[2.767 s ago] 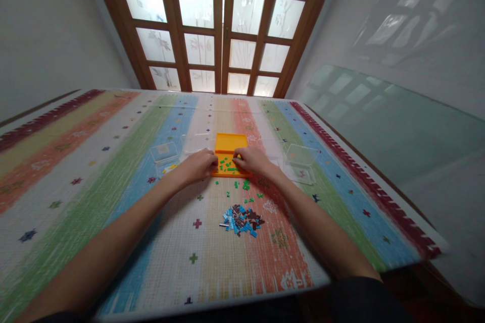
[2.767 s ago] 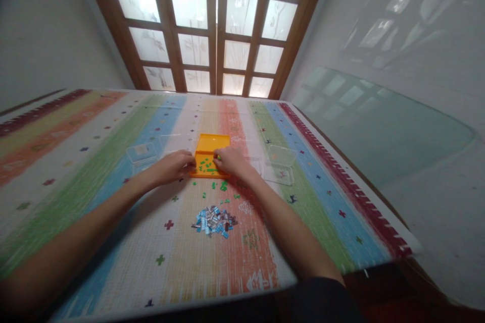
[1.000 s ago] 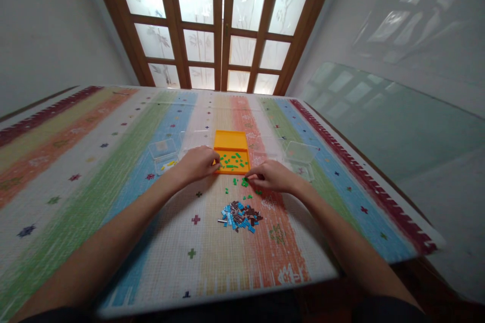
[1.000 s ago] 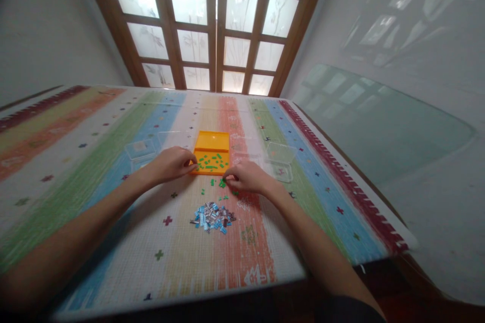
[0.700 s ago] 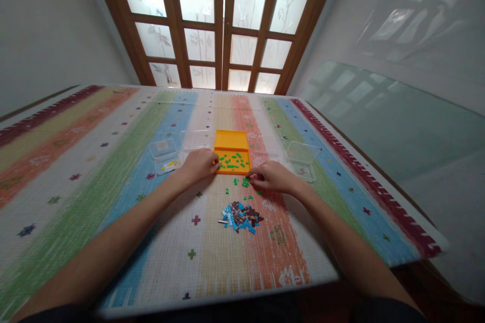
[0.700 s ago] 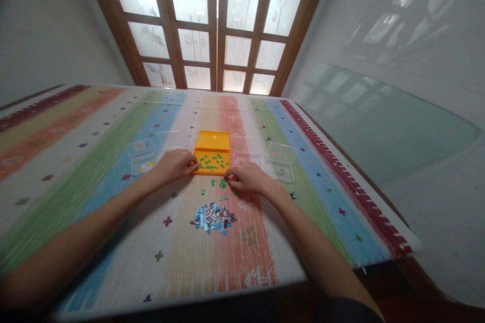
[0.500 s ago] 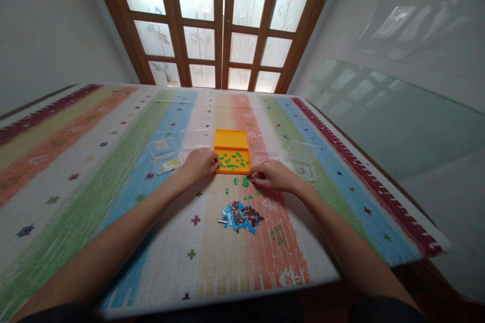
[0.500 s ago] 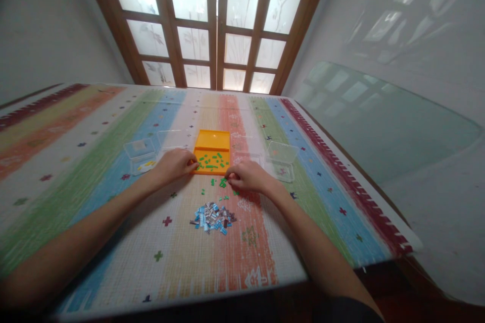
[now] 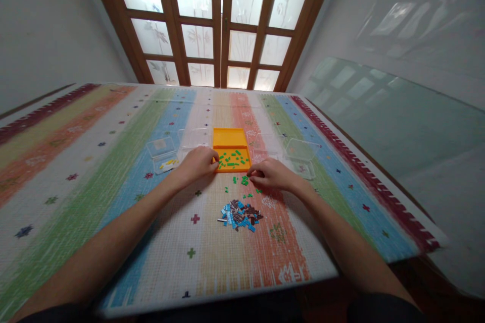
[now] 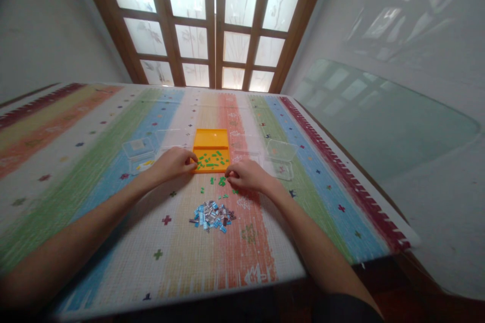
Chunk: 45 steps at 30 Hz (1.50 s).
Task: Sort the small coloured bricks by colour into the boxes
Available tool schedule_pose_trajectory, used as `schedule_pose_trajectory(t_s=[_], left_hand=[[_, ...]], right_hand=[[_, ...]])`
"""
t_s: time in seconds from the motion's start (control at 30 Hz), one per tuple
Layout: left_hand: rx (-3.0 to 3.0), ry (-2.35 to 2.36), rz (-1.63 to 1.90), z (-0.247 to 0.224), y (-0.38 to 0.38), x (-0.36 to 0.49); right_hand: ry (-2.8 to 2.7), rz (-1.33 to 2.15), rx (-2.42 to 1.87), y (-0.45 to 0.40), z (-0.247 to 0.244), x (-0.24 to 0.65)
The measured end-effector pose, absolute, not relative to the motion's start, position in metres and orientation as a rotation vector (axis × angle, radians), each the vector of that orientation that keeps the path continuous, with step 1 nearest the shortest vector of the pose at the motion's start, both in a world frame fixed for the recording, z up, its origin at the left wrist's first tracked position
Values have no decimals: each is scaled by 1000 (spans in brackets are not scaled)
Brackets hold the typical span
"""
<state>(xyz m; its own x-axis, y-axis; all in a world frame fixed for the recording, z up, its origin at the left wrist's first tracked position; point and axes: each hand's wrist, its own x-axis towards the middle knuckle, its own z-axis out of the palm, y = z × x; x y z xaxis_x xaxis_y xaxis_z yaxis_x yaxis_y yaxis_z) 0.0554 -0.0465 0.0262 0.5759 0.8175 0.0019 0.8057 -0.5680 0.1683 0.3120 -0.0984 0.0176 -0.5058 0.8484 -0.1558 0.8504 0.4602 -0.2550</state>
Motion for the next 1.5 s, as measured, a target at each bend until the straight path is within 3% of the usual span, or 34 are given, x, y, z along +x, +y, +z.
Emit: schedule_pose_trajectory(t_s=[0.4,0.77,1.23,1.5], left_hand=[[2576,1381,121,28,-48,55],[2657,1117,372,35,-49,56],[2682,984,451,41,-54,53],[2713,849,191,40,-57,54]], right_hand=[[2695,-555,1589,-100,17,310],[2775,-639,1518,-99,13,312],[2810,-331,1489,-102,5,308],[2773,-234,1673,-76,29,304]])
